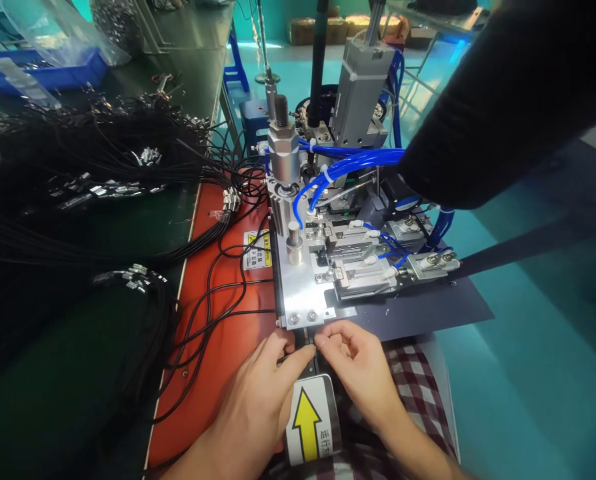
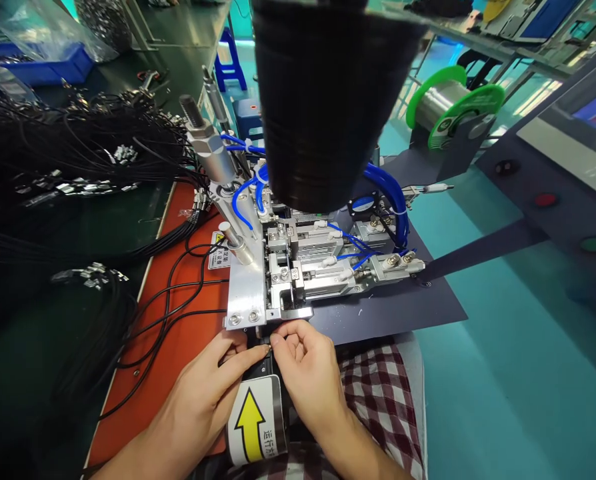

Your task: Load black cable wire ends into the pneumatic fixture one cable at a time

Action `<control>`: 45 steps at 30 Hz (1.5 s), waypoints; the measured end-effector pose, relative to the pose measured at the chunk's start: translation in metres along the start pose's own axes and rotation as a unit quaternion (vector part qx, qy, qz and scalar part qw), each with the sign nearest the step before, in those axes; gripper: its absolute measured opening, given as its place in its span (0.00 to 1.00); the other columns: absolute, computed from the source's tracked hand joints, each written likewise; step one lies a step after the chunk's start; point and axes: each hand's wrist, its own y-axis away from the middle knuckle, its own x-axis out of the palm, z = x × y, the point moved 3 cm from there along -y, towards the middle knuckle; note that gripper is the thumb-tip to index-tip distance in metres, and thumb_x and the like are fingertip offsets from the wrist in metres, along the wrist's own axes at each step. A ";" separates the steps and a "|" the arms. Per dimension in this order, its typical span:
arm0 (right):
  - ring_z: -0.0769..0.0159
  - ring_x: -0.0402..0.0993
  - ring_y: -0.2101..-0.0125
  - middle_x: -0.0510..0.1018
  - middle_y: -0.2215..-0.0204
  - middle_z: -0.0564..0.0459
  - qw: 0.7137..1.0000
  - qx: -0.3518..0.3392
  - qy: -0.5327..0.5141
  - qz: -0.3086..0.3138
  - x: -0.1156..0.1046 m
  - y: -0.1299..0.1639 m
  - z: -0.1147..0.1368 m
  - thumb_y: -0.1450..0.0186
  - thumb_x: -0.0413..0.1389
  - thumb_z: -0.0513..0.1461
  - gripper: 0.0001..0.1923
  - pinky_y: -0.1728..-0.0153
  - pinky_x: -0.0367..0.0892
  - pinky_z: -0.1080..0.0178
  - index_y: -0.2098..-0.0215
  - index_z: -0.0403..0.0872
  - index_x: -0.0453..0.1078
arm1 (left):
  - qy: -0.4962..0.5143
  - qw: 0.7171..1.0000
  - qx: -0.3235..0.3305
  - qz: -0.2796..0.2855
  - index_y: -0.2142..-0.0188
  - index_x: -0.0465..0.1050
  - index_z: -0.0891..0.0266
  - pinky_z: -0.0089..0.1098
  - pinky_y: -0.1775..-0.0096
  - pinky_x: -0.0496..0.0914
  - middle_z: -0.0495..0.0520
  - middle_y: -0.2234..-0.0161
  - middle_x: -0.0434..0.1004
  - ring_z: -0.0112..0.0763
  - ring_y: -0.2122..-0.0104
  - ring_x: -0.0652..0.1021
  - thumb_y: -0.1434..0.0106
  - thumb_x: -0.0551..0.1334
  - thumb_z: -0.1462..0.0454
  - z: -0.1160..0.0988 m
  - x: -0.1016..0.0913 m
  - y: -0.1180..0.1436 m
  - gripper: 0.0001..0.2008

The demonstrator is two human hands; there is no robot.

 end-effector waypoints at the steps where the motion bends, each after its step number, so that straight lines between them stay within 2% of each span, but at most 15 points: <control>1: 0.71 0.55 0.80 0.61 0.82 0.60 0.999 -0.023 0.026 -0.005 -0.001 0.001 -0.002 0.38 0.55 0.46 0.12 0.79 0.53 0.67 0.71 0.45 0.68 | 0.003 1.000 -0.001 0.000 0.50 0.69 0.60 0.30 0.67 0.70 0.56 0.61 0.64 0.32 0.65 0.71 0.36 0.51 0.73 -0.001 -0.001 0.000 0.18; 4: 0.69 0.60 0.78 0.66 0.79 0.57 0.989 -0.098 0.108 -0.014 -0.005 0.005 -0.001 0.36 0.54 0.43 0.09 0.76 0.56 0.66 0.70 0.46 0.69 | 0.007 1.000 -0.004 0.007 0.50 0.69 0.60 0.30 0.67 0.70 0.56 0.61 0.64 0.33 0.66 0.71 0.36 0.51 0.72 -0.002 -0.003 -0.001 0.17; 6: 0.69 0.60 0.78 0.67 0.79 0.57 0.988 -0.101 0.116 -0.017 -0.007 0.006 0.003 0.36 0.53 0.42 0.09 0.76 0.56 0.66 0.71 0.46 0.70 | 0.008 1.000 -0.006 0.012 0.50 0.69 0.59 0.30 0.68 0.70 0.56 0.61 0.64 0.33 0.66 0.71 0.36 0.51 0.72 -0.002 -0.002 -0.001 0.17; 10: 0.71 0.57 0.80 0.64 0.82 0.59 1.000 0.014 -0.002 0.003 -0.008 0.001 0.003 0.40 0.56 0.44 0.11 0.79 0.54 0.67 0.75 0.45 0.68 | 0.006 1.000 -0.003 -0.007 0.51 0.70 0.59 0.29 0.69 0.69 0.55 0.62 0.64 0.32 0.67 0.71 0.37 0.50 0.74 -0.002 -0.002 0.000 0.19; 13: 0.74 0.51 0.83 0.63 0.83 0.60 0.990 0.096 -0.089 0.043 -0.007 -0.005 -0.002 0.44 0.59 0.46 0.13 0.82 0.47 0.68 0.76 0.44 0.68 | 0.009 1.000 0.003 -0.010 0.50 0.69 0.59 0.29 0.68 0.69 0.55 0.62 0.64 0.32 0.66 0.71 0.38 0.50 0.75 -0.002 -0.002 -0.001 0.20; 16: 0.77 0.46 0.84 0.59 0.85 0.62 0.975 0.135 -0.149 0.096 -0.006 -0.008 -0.007 0.45 0.61 0.47 0.16 0.82 0.42 0.68 0.78 0.43 0.67 | 0.011 1.000 0.005 -0.008 0.50 0.69 0.60 0.29 0.67 0.70 0.56 0.61 0.64 0.32 0.65 0.71 0.38 0.50 0.76 -0.002 -0.002 -0.001 0.21; 22: 0.77 0.52 0.85 0.62 0.85 0.62 0.983 0.101 -0.135 0.078 -0.008 -0.003 -0.001 0.45 0.60 0.53 0.21 0.82 0.48 0.69 0.76 0.44 0.67 | 0.000 1.000 0.000 -0.016 0.50 0.70 0.59 0.27 0.68 0.70 0.54 0.63 0.65 0.30 0.67 0.71 0.36 0.50 0.74 -0.001 -0.001 -0.002 0.19; 26: 0.76 0.57 0.84 0.64 0.83 0.62 0.988 0.068 -0.092 0.099 -0.007 -0.003 0.000 0.42 0.59 0.49 0.16 0.81 0.52 0.69 0.75 0.44 0.66 | -0.017 1.000 -0.003 -0.024 0.52 0.71 0.59 0.26 0.70 0.69 0.55 0.63 0.65 0.28 0.69 0.71 0.35 0.49 0.72 -0.001 -0.001 0.000 0.18; 29: 0.74 0.59 0.84 0.63 0.84 0.62 0.991 0.044 -0.050 0.116 -0.009 -0.003 -0.001 0.38 0.55 0.46 0.12 0.80 0.54 0.69 0.72 0.45 0.65 | -0.013 1.000 -0.004 -0.001 0.50 0.70 0.59 0.27 0.68 0.70 0.55 0.62 0.65 0.30 0.66 0.72 0.35 0.49 0.72 0.000 -0.002 0.001 0.18; 33: 0.73 0.60 0.82 0.64 0.82 0.61 0.995 0.013 0.009 0.095 -0.013 -0.004 0.002 0.37 0.54 0.43 0.10 0.80 0.56 0.69 0.72 0.45 0.66 | -0.008 1.000 0.005 0.008 0.47 0.68 0.58 0.28 0.64 0.71 0.56 0.60 0.64 0.32 0.62 0.72 0.35 0.49 0.73 0.001 -0.002 0.003 0.20; 35: 0.73 0.58 0.82 0.64 0.84 0.61 0.995 0.032 -0.007 0.095 -0.013 -0.005 0.002 0.37 0.55 0.43 0.10 0.81 0.54 0.69 0.73 0.45 0.66 | -0.007 1.000 0.012 0.003 0.47 0.68 0.59 0.28 0.65 0.71 0.57 0.59 0.64 0.31 0.63 0.72 0.35 0.49 0.74 0.003 -0.002 0.004 0.21; 40: 0.74 0.56 0.84 0.63 0.88 0.63 0.974 0.097 -0.123 0.165 -0.010 -0.007 -0.006 0.38 0.56 0.44 0.13 0.78 0.54 0.69 0.75 0.44 0.66 | -0.021 1.000 0.007 0.007 0.48 0.68 0.59 0.29 0.67 0.72 0.57 0.60 0.64 0.31 0.65 0.72 0.35 0.50 0.72 0.004 0.001 0.004 0.19; 45: 0.74 0.60 0.82 0.66 0.84 0.61 0.966 0.092 -0.178 0.161 -0.010 -0.006 -0.011 0.37 0.56 0.47 0.16 0.76 0.53 0.68 0.75 0.44 0.65 | -0.021 1.000 0.017 -0.014 0.48 0.68 0.59 0.29 0.66 0.73 0.57 0.59 0.65 0.32 0.64 0.73 0.35 0.49 0.73 0.002 0.002 0.003 0.19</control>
